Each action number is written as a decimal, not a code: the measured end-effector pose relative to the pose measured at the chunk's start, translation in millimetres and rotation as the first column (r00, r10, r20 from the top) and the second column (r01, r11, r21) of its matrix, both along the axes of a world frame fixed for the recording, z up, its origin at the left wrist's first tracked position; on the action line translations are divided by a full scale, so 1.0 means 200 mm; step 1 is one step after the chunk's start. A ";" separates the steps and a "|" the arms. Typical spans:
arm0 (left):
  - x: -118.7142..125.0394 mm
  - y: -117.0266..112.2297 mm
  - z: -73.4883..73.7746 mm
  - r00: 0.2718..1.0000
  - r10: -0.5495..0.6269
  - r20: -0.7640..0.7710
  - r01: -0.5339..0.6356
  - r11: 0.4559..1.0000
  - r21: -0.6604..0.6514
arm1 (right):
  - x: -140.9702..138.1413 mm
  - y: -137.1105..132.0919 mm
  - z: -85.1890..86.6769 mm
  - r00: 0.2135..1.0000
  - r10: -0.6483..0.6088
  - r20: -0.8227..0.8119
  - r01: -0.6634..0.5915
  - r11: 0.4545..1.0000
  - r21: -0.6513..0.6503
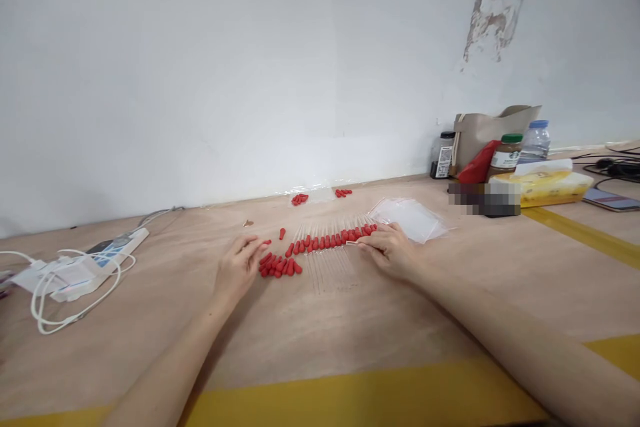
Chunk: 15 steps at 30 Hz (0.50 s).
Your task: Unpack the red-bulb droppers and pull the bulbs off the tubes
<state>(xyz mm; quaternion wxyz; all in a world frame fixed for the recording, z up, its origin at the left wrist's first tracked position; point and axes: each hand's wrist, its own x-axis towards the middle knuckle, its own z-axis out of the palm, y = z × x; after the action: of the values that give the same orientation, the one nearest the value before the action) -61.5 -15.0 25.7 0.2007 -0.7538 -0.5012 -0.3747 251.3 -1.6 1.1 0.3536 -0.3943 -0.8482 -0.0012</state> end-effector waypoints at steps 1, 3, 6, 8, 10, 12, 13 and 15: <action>-0.04 0.02 0.00 0.994 0.058 0.095 -0.052 0.997 -0.065 | 0.00 0.01 0.00 0.999 -0.028 -0.034 0.027 0.998 -0.048; -0.08 0.05 -0.01 0.969 0.144 0.201 -0.104 0.975 -0.197 | -0.01 0.02 0.00 0.997 -0.045 -0.067 0.036 0.991 -0.127; -0.08 0.10 -0.04 0.956 0.187 0.227 -0.095 0.927 -0.362 | -0.05 -0.01 0.00 0.996 -0.067 -0.052 0.058 0.985 -0.165; -0.07 0.12 -0.06 0.939 0.208 0.275 -0.066 0.891 -0.449 | -0.06 -0.02 -0.01 0.996 -0.088 -0.019 0.083 0.981 -0.176; -0.06 0.13 -0.07 0.917 0.231 0.324 -0.045 0.869 -0.493 | -0.07 -0.02 -0.03 0.993 -0.119 0.002 0.117 0.976 -0.185; -0.06 0.13 -0.08 0.911 0.240 0.335 -0.042 0.862 -0.504 | -0.07 -0.01 -0.05 0.989 -0.147 -0.006 0.143 0.971 -0.189; -0.07 0.14 -0.09 0.913 0.241 0.328 -0.044 0.860 -0.509 | -0.08 0.00 -0.06 0.987 -0.158 -0.018 0.152 0.970 -0.188; -0.08 0.15 -0.09 0.915 0.244 0.321 -0.047 0.855 -0.517 | -0.09 0.00 -0.08 0.985 -0.167 -0.042 0.157 0.970 -0.187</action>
<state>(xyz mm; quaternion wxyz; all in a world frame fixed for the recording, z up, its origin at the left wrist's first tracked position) -78.3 14.4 7.0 -0.0721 -0.6530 -0.6661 -0.3530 233.4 -1.0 -15.1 0.3390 -0.4930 -0.7991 0.0591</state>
